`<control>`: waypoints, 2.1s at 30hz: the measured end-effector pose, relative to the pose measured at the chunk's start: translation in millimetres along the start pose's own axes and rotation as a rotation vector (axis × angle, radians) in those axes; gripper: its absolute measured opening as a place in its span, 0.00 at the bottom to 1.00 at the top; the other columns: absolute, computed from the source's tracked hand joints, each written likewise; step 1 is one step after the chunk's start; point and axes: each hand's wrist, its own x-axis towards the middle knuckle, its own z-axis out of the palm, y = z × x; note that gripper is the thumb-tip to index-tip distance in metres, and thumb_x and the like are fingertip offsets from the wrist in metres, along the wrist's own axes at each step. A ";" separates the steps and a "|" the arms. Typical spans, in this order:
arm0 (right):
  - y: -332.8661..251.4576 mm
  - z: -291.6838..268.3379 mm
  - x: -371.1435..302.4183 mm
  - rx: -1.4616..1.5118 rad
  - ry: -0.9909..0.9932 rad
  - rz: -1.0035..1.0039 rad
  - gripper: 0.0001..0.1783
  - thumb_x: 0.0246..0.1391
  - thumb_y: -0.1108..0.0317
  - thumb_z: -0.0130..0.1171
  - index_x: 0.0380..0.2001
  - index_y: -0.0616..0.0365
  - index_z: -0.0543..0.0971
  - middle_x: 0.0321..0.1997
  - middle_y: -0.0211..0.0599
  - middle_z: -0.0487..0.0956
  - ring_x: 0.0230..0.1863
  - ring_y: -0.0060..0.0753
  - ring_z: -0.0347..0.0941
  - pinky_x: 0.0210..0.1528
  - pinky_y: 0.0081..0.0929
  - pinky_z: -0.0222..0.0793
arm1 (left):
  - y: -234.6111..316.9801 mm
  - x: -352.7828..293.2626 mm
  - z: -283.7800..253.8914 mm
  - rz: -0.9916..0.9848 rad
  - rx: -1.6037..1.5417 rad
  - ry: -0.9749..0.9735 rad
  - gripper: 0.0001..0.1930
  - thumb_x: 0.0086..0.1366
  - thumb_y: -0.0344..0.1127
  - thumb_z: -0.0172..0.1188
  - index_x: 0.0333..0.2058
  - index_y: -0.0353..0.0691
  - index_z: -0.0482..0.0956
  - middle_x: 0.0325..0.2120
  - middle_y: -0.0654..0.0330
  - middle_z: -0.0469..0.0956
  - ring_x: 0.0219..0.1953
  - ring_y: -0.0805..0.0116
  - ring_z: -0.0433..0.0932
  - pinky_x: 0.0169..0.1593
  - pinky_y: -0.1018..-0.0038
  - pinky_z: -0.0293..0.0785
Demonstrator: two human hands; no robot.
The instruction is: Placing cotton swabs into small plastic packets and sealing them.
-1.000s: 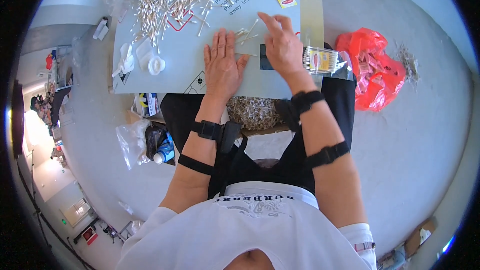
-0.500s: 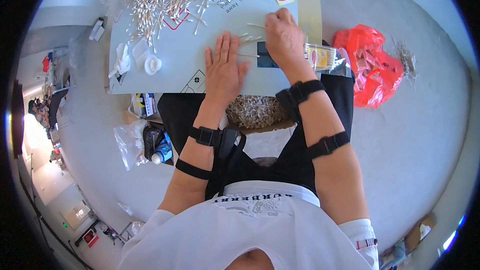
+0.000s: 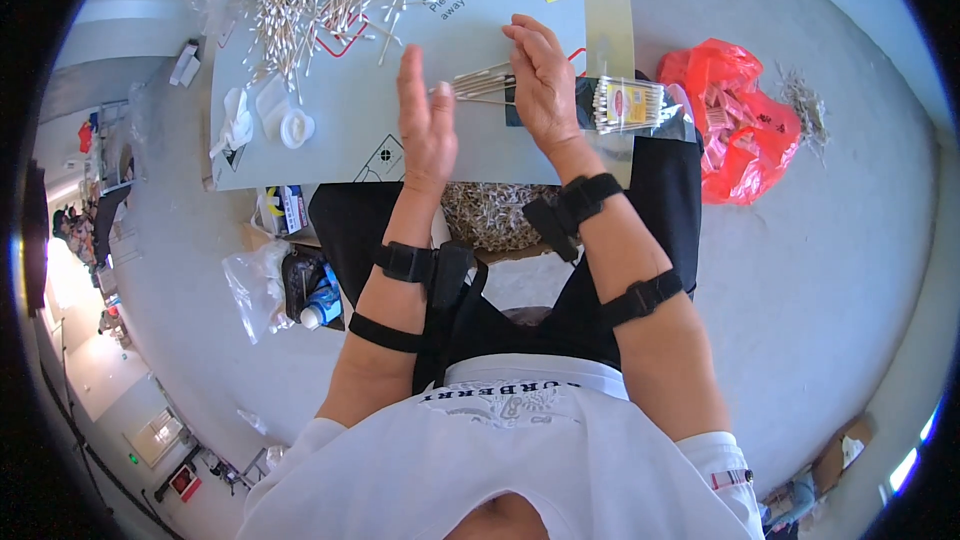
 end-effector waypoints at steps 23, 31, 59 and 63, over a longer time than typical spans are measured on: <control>-13.0 -22.1 -23.1 -0.346 -0.061 -0.071 0.08 0.47 0.79 0.59 0.32 0.59 0.80 0.36 0.39 0.74 0.37 0.45 0.75 0.39 0.36 0.72 | 12.6 -13.5 -1.4 0.109 0.700 -0.385 0.41 0.63 0.55 0.54 0.67 0.37 0.51 0.69 0.53 0.48 0.72 0.58 0.45 0.71 0.53 0.37; -9.9 -22.2 -23.3 -0.385 -0.063 -0.120 0.08 0.45 0.79 0.59 0.32 0.59 0.80 0.36 0.40 0.74 0.37 0.45 0.75 0.39 0.36 0.72 | 12.0 -14.1 -0.5 0.117 0.729 -0.381 0.42 0.62 0.57 0.54 0.67 0.37 0.51 0.69 0.53 0.48 0.71 0.58 0.45 0.71 0.54 0.37; -13.2 -20.0 -24.4 -0.476 -0.157 -0.183 0.06 0.44 0.74 0.62 0.28 0.57 0.78 0.35 0.39 0.73 0.37 0.45 0.74 0.38 0.37 0.72 | 11.9 -14.2 -1.7 0.107 0.715 -0.356 0.40 0.63 0.54 0.55 0.66 0.37 0.54 0.69 0.51 0.50 0.71 0.57 0.48 0.70 0.54 0.39; -15.2 -18.4 -17.8 -0.418 -0.127 -0.081 0.06 0.45 0.76 0.62 0.30 0.58 0.79 0.36 0.36 0.73 0.35 0.42 0.74 0.37 0.33 0.71 | 12.9 -14.2 -2.0 0.108 0.705 -0.350 0.39 0.63 0.52 0.55 0.66 0.37 0.55 0.69 0.52 0.50 0.71 0.57 0.48 0.70 0.54 0.39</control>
